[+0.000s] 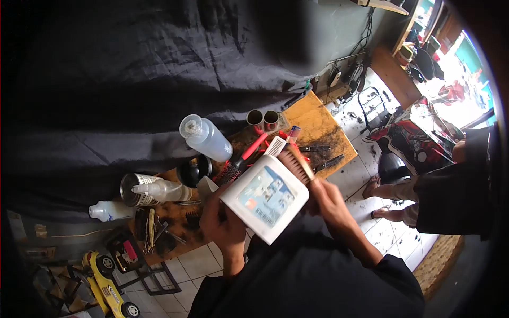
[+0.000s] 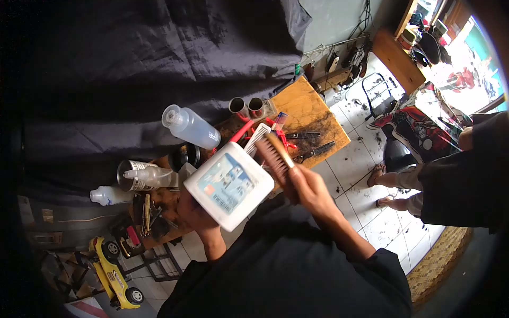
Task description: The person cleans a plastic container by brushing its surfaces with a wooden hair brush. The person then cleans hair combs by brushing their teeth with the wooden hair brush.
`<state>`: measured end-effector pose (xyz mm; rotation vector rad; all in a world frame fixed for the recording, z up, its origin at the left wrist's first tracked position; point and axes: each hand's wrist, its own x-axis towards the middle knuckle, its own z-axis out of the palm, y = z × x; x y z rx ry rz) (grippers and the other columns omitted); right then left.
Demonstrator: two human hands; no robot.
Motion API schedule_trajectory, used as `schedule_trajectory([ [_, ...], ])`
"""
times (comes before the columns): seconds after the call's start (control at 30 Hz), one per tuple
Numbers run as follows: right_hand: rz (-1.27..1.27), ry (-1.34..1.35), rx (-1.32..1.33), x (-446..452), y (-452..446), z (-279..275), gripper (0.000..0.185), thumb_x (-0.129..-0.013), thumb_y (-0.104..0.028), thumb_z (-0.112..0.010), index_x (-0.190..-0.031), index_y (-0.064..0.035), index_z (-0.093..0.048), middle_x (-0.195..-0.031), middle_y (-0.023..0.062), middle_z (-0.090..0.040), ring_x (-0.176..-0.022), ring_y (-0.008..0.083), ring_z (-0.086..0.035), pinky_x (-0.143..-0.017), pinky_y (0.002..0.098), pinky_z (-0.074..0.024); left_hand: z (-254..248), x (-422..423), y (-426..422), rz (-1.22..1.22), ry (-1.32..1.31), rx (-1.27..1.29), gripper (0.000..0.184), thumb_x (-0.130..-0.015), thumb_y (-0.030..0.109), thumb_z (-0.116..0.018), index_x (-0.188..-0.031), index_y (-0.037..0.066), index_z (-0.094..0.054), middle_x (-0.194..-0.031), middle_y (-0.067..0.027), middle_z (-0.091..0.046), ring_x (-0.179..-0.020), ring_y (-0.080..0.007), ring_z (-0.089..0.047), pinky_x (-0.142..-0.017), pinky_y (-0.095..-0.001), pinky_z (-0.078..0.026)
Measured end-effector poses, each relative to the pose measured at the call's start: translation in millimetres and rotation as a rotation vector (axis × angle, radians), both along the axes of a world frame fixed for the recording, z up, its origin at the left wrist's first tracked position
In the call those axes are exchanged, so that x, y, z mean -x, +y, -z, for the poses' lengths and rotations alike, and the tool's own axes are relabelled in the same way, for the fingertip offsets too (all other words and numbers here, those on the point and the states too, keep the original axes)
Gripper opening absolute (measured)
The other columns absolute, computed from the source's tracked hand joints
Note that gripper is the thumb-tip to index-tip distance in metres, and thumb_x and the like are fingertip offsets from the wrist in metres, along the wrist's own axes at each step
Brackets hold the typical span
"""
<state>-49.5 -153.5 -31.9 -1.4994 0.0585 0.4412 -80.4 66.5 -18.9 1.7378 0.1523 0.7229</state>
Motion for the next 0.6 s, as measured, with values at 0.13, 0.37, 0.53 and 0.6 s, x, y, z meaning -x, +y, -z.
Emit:
schedule_trajectory([
  [0.13,0.134,-0.064,-0.189,-6.8,-31.0,-30.7,0.061,-0.078,-0.035,-0.074,-0.120,0.0014,-0.047,-0.099,0.0016,-0.056,-0.087,0.0079,-0.052,-0.074,0.0217,-0.0425,-24.0,-4.3,-20.2,-0.087,0.213,-0.189,0.014,-0.085,0.005,-0.061,-0.097,-0.001,-0.065,-0.079,-0.0080,-0.065,-0.066,-0.0127,-0.059,-0.058,-0.0266,-0.045],
  [0.37,-0.156,-0.176,-0.181,-29.8,-31.6,-29.9,0.096,-0.061,-0.027,-0.088,-0.134,0.0073,-0.036,-0.121,0.0110,-0.053,-0.115,0.0145,-0.047,-0.100,0.0285,-0.0348,-23.6,-26.2,-44.4,0.032,0.194,-0.462,0.013,-0.080,0.003,-0.064,-0.093,0.001,-0.067,-0.085,-0.0113,-0.067,-0.073,-0.0248,-0.064,-0.068,-0.0317,-0.048],
  [0.53,-0.085,-0.114,-0.262,-57.2,-48.2,-9.8,0.081,-0.067,-0.022,-0.082,-0.130,0.0059,-0.040,-0.120,0.0103,-0.054,-0.112,0.0150,-0.049,-0.099,0.0283,-0.0358,-37.9,-48.2,-72.0,0.071,0.231,-0.495,0.021,-0.082,0.005,-0.065,-0.103,0.002,-0.064,-0.086,-0.0098,-0.067,-0.063,-0.0186,-0.061,-0.057,-0.0279,-0.046],
  [0.6,-0.009,-0.101,-0.223,-77.7,-63.5,-9.6,0.074,-0.070,-0.023,-0.078,-0.128,0.0056,-0.042,-0.117,0.0092,-0.055,-0.109,0.0150,-0.051,-0.096,0.0286,-0.0384,-53.7,-61.6,-90.0,0.106,0.349,-0.333,0.035,-0.084,0.008,-0.065,-0.118,0.003,-0.057,-0.083,-0.0065,-0.067,-0.054,-0.0076,-0.053,-0.050,-0.0231,-0.042],
])
